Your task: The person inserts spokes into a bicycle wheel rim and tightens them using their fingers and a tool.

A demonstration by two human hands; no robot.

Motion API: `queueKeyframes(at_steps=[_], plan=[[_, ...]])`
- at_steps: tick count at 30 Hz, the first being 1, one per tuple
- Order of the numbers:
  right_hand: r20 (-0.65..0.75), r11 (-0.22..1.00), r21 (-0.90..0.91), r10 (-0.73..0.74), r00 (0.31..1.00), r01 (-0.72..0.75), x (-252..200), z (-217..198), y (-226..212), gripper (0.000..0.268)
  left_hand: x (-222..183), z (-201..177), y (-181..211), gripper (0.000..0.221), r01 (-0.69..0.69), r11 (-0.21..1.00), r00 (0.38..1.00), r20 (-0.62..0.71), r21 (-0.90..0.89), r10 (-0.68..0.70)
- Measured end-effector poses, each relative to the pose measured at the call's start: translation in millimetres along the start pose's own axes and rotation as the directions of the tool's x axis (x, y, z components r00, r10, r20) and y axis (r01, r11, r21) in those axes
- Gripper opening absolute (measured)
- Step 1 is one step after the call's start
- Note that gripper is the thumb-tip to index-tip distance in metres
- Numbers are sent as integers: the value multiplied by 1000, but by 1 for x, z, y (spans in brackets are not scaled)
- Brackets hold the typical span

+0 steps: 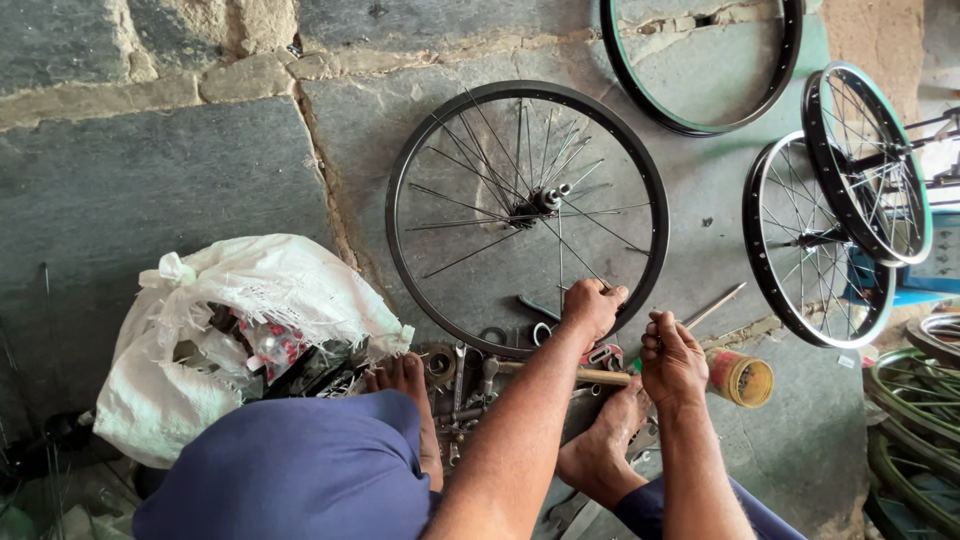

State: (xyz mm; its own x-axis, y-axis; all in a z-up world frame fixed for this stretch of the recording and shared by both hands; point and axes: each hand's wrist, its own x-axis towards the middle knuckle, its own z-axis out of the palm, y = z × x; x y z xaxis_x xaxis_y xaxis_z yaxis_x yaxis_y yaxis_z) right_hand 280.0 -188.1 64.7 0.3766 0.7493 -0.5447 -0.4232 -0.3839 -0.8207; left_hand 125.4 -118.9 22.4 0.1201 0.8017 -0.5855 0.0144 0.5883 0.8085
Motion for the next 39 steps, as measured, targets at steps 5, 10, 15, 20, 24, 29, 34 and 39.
queueKeyframes(at_steps=[5, 10, 15, 20, 24, 29, 34, 39], plan=[[73, 998, 16, 63, 995, -64, -11, 13, -6, 28, -6, -17, 12, 31, 87, 994, 996, 39, -62, -84], [180, 952, 265, 107, 978, -153, -19, 23, -13, 37, -3, -20, 9, 38, 48, 982, 997, 64, -185, -36], [231, 978, 192, 36, 972, -82, -16, 18, -11, 30, 7, -17, 1, 40, 50, 921, 990, 144, -386, 6], [67, 976, -207, 77, 995, -62, -11, 13, 5, 23, 1, -16, 10, 24, -136, 976, 989, -77, -171, 125], [-37, 956, -257, 136, 990, -141, -4, 3, 18, 19, 7, -21, 10, 22, 78, 871, 988, 154, -486, -3], [-53, 971, -235, 31, 998, -42, 1, 6, 28, 23, 14, -32, 2, 23, 112, 876, 978, 208, -469, -13], [25, 999, 16, 50, 998, -50, -6, 26, 12, 21, 13, -38, 2, 22, 158, 880, 970, 236, -448, -54], [79, 1000, 27, -2, 997, 0, 2, 42, 23, 18, 18, -40, -1, 21, 180, 874, 973, 215, -451, -89]])
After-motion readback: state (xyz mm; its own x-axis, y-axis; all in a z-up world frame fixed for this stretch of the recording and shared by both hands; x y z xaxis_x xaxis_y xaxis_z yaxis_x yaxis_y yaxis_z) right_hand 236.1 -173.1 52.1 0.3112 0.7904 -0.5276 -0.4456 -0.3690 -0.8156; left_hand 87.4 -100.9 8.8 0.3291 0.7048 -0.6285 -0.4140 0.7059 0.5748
